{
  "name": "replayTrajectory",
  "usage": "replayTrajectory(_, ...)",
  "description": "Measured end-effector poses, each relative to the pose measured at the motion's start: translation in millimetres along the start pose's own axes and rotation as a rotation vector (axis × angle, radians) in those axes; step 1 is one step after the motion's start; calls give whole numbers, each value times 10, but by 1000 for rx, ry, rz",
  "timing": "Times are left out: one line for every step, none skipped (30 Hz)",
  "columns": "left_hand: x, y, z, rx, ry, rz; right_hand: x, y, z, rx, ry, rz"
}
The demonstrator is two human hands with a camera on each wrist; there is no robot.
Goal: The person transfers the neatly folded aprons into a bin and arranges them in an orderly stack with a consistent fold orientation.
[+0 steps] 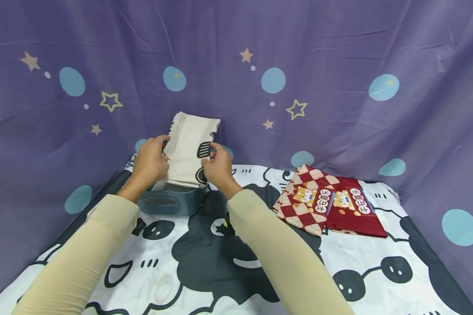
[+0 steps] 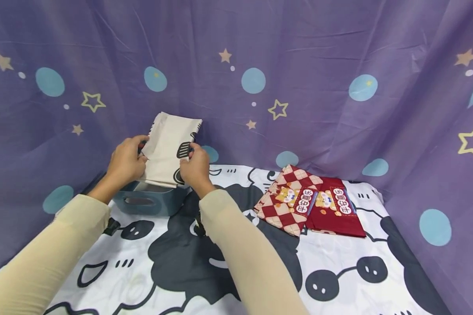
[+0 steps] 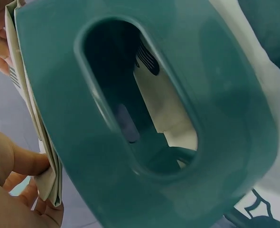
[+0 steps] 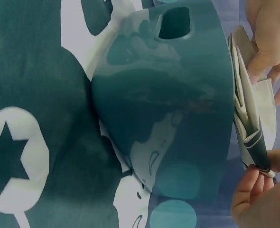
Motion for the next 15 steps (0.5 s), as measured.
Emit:
replayTrajectory(-4,-4,-12,2,5,2,20,-2,8,7,6,-3)
replayTrajectory(-8,-7,-24,3,8,5,40,-5,15,13,11,-6)
replayTrajectory(-12,-11,-40,4,9,8,56,-9,21,19,15,-7)
replayTrajectory(-16,-13,-54,5,12,12,71,-12,23,23,19,-9)
replayTrajectory(-21,-15,-64,7,13,18,88,-15,25,24,24,-12)
replayTrajectory(-24,-16,-77,8,16,21,102,-18,23,25,30,-16)
replayTrajectory(-27,-17,-89,9,20,26,116,-22,23,27,35,-19)
replayTrajectory(-31,-20,-99,8,22,31,130,-26,22,28,43,-23)
replayTrajectory(-36,-22,-110,7,25,35,141,-29,21,28,48,-26)
replayTrajectory(-41,-25,-120,6,28,38,152,-31,19,26,48,-29)
replayTrajectory(-46,-28,-128,5,31,41,164,-35,20,27,50,-33)
replayTrajectory(-50,-31,-140,3,32,43,175,-37,21,27,50,-36)
replayTrajectory(-56,-35,-150,2,33,45,188,-41,22,28,54,-40)
replayTrajectory(-62,-39,-163,-1,33,48,204,-44,23,28,62,-46)
replayTrajectory(-66,-41,-176,0,35,52,222,-46,26,30,67,-54)
Point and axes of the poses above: each hand's wrist, its own y-axis towards the middle knuckle, its own x-axis out of the palm, z = x × y, the point moved 9 cm from there along y, towards the middle knuckle, and after that the axes turned 6 degrees about -x, right-handed, at the moved point
